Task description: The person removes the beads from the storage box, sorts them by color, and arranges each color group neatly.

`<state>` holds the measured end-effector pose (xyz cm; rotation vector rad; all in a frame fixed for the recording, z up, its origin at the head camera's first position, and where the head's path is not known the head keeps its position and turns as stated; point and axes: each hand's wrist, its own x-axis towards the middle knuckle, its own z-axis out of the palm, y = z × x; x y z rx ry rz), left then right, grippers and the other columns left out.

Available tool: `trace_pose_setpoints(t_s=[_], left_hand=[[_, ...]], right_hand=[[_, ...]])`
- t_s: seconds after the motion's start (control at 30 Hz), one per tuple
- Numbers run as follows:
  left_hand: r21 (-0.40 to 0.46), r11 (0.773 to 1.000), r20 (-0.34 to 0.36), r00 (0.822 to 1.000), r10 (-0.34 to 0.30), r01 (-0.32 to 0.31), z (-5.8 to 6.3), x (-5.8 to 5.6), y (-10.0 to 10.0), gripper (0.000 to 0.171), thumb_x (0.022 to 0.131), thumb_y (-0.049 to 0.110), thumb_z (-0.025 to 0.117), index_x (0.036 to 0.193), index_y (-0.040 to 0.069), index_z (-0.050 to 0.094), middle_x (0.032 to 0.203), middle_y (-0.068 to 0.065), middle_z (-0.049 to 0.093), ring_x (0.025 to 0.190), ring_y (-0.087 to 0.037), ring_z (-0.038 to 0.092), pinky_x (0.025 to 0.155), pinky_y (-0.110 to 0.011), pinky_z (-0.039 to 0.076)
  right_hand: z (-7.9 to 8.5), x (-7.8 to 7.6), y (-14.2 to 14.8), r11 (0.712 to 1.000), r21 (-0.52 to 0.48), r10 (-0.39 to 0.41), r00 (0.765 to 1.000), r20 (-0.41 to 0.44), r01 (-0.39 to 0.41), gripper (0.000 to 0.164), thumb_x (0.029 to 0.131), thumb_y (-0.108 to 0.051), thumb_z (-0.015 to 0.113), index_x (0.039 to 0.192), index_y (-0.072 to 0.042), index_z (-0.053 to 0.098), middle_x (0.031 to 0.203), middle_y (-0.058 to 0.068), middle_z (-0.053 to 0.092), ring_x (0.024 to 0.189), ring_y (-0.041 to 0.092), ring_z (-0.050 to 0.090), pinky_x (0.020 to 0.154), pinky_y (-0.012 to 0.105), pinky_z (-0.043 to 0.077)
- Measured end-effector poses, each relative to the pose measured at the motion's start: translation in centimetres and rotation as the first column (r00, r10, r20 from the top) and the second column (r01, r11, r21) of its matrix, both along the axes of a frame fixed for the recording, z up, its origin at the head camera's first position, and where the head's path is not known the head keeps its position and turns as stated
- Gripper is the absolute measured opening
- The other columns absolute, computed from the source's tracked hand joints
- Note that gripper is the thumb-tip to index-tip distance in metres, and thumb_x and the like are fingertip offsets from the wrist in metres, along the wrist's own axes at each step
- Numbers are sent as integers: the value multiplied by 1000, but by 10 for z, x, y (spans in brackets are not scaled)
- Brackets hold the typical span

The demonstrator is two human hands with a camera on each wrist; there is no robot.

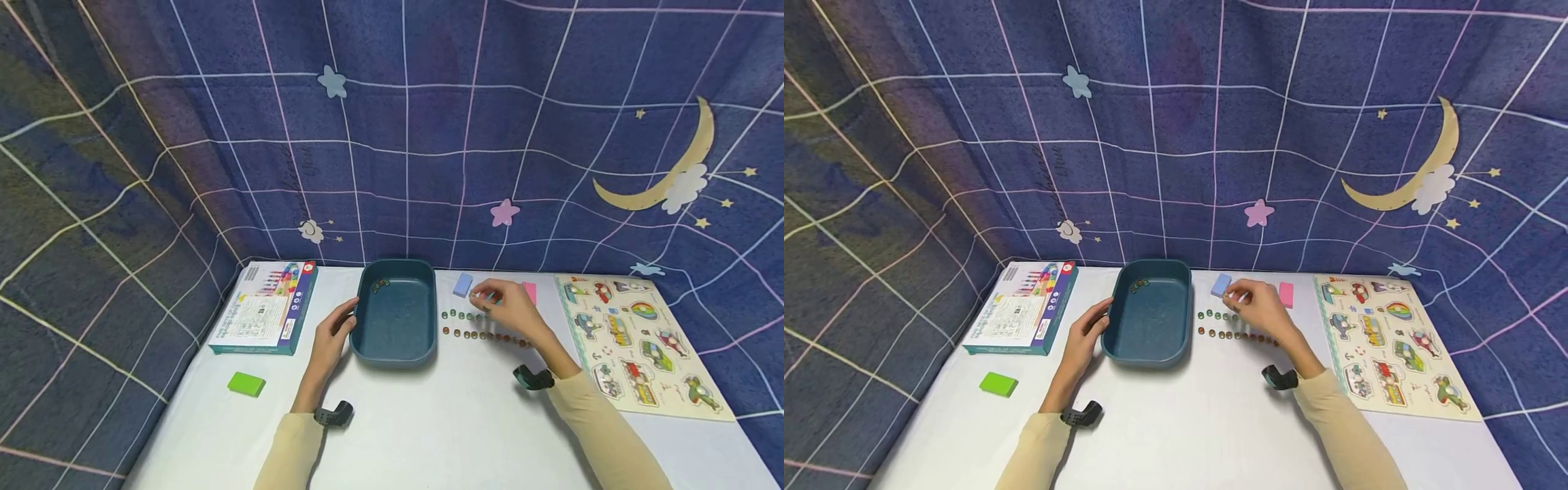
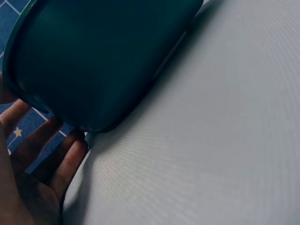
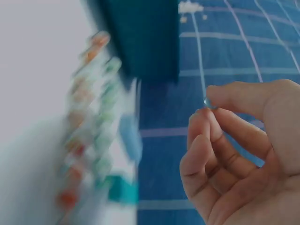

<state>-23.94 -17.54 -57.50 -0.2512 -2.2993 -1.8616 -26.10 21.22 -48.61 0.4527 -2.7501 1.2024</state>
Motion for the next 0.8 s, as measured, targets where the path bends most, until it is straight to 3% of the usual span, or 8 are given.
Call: trace_pose_setpoints(t_s=[0.27,0.43,0.6,0.8], left_hand=[[-18,1000,16,1000,-2,2,-3,5,0,41,108,16,58,149,13,61,156,-13,60,144,-35,58,108,-11,48],[-19,1000,10,1000,-1,1,-3,2,1,41,108,17,57,149,14,62,156,-12,60,145,-34,58,110,-12,48],[-27,1000,8,1000,-5,6,-1,1,1,41,108,18,58,149,14,61,156,-12,60,145,-35,58,109,-12,48],[-15,1000,12,1000,4,-4,1,1,0,41,107,18,60,148,15,62,155,-12,61,144,-34,58,107,-9,48]], right_hand=[[-27,42,64,989,-3,-149,987,63,149,18,97,-18,77,109,-4,79,84,11,76,65,4,62,51,25,50],[-36,62,88,981,57,-190,981,36,188,17,97,-13,75,110,-2,78,83,9,75,62,-1,59,53,23,47],[-47,75,101,973,105,-207,978,26,203,16,96,-14,77,107,-3,79,80,5,72,62,0,55,56,22,47],[-53,79,103,967,144,-218,975,33,212,14,96,-18,77,104,-7,79,80,2,71,66,3,53,60,23,44]])
